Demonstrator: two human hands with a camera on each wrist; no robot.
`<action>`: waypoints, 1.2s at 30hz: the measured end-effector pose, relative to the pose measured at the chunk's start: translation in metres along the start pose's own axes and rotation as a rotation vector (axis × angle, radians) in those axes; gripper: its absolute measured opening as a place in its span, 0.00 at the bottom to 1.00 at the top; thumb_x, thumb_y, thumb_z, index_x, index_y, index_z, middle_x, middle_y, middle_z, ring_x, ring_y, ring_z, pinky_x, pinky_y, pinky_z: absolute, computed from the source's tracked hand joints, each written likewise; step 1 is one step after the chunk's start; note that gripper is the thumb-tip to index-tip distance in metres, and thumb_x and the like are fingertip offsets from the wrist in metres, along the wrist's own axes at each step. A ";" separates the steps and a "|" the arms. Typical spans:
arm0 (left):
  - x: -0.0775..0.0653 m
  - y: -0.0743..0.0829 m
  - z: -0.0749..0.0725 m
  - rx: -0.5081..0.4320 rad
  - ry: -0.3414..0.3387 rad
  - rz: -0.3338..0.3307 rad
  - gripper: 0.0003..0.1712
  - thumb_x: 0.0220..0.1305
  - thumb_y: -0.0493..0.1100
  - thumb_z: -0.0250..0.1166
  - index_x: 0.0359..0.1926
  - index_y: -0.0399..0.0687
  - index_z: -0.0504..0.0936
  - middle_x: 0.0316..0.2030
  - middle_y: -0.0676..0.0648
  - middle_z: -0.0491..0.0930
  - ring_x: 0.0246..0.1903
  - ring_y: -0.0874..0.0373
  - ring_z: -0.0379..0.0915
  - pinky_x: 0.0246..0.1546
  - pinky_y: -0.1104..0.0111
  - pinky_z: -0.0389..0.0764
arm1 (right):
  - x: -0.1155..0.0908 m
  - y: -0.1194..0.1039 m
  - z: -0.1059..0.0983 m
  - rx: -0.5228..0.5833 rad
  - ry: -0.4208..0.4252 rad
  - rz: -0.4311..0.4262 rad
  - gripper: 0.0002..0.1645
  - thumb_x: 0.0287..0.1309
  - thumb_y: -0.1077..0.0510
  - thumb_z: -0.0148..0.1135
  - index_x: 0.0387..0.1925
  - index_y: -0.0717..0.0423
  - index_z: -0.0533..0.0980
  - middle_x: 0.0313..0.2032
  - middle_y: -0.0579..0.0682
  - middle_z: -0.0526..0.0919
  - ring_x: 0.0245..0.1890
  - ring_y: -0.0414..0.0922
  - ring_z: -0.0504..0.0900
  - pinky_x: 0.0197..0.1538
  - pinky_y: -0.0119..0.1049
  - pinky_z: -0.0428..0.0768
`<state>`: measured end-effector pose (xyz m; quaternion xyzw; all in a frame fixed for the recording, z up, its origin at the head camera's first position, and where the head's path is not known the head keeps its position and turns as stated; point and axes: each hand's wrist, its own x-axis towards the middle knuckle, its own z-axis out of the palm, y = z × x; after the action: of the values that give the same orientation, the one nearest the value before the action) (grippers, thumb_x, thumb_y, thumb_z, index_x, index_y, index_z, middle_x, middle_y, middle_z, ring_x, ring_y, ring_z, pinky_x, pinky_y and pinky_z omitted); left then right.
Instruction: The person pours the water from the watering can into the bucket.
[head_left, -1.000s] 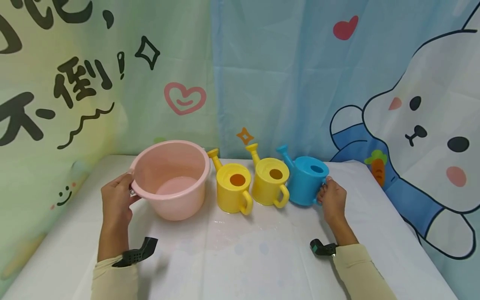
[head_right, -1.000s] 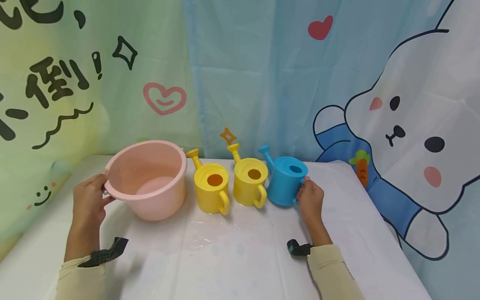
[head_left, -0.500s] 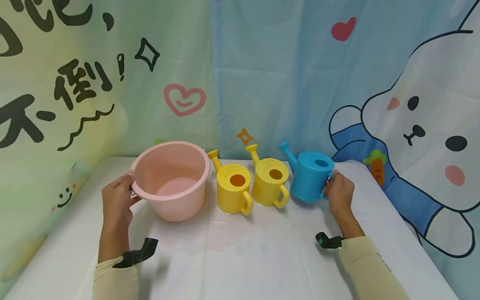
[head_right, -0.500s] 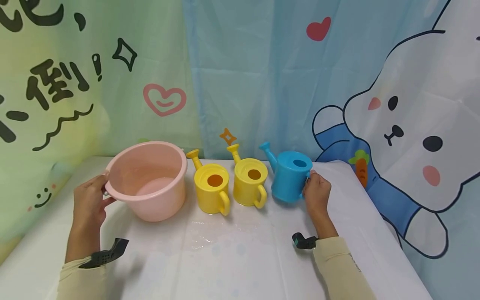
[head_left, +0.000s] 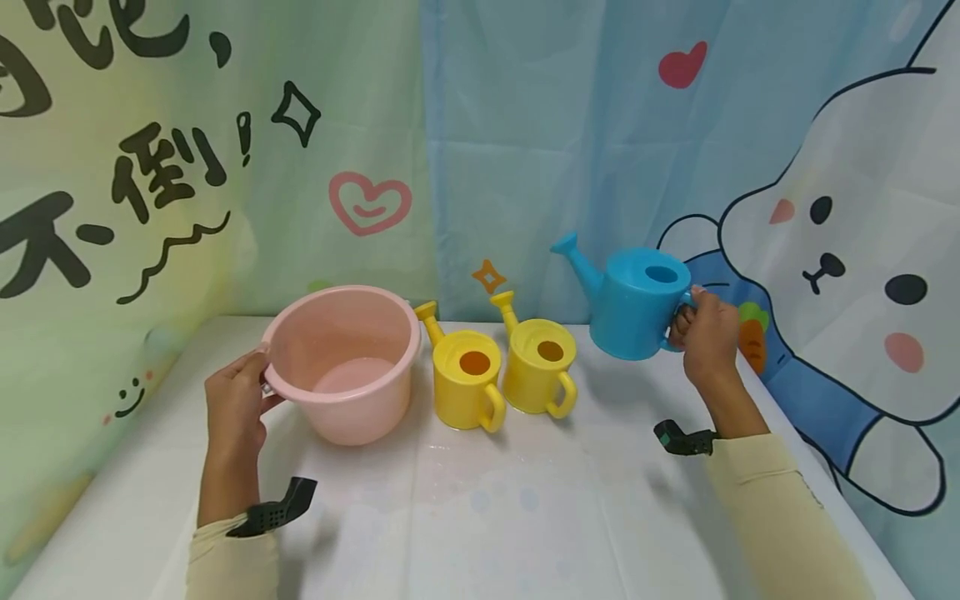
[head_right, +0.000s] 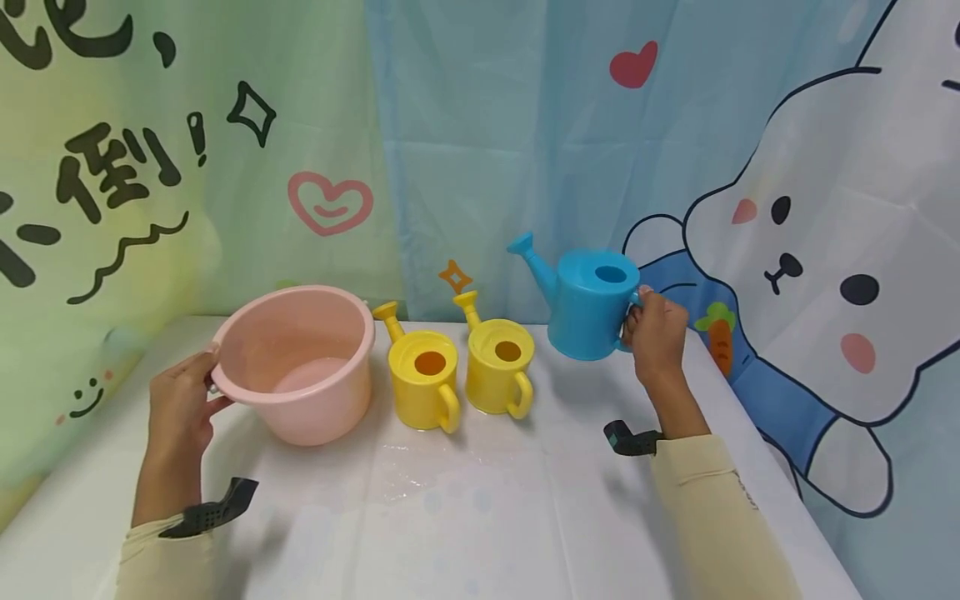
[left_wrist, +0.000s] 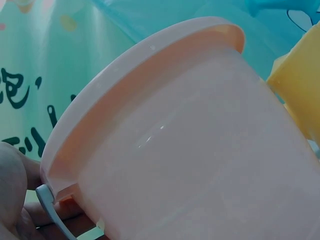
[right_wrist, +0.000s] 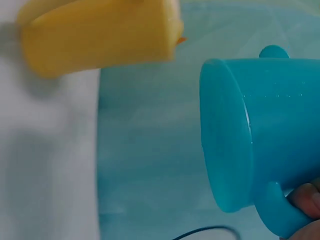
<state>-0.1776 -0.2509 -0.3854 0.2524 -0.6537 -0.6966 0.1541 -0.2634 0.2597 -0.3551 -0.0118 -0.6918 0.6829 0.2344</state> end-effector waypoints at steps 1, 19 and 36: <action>0.000 0.000 0.000 -0.001 0.001 -0.001 0.28 0.72 0.54 0.54 0.62 0.40 0.76 0.52 0.44 0.73 0.45 0.57 0.72 0.32 0.74 0.82 | 0.001 -0.005 0.001 0.015 -0.018 -0.014 0.30 0.73 0.47 0.47 0.16 0.60 0.62 0.13 0.46 0.62 0.13 0.42 0.61 0.18 0.27 0.65; 0.000 0.001 0.002 -0.022 0.000 -0.014 0.26 0.72 0.54 0.55 0.61 0.41 0.78 0.48 0.46 0.74 0.43 0.56 0.73 0.31 0.74 0.82 | -0.004 -0.075 0.024 0.267 -0.278 -0.030 0.28 0.72 0.53 0.44 0.12 0.54 0.59 0.11 0.45 0.60 0.09 0.40 0.59 0.15 0.25 0.62; 0.003 -0.002 -0.001 -0.056 0.008 -0.033 0.28 0.70 0.56 0.57 0.60 0.41 0.79 0.49 0.47 0.74 0.43 0.57 0.71 0.29 0.75 0.82 | -0.008 -0.098 0.061 0.097 -0.499 -0.048 0.27 0.72 0.55 0.41 0.13 0.54 0.57 0.11 0.44 0.58 0.10 0.41 0.59 0.16 0.26 0.61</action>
<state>-0.1798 -0.2534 -0.3878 0.2617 -0.6290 -0.7160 0.1523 -0.2469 0.1930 -0.2624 0.1847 -0.6948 0.6912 0.0730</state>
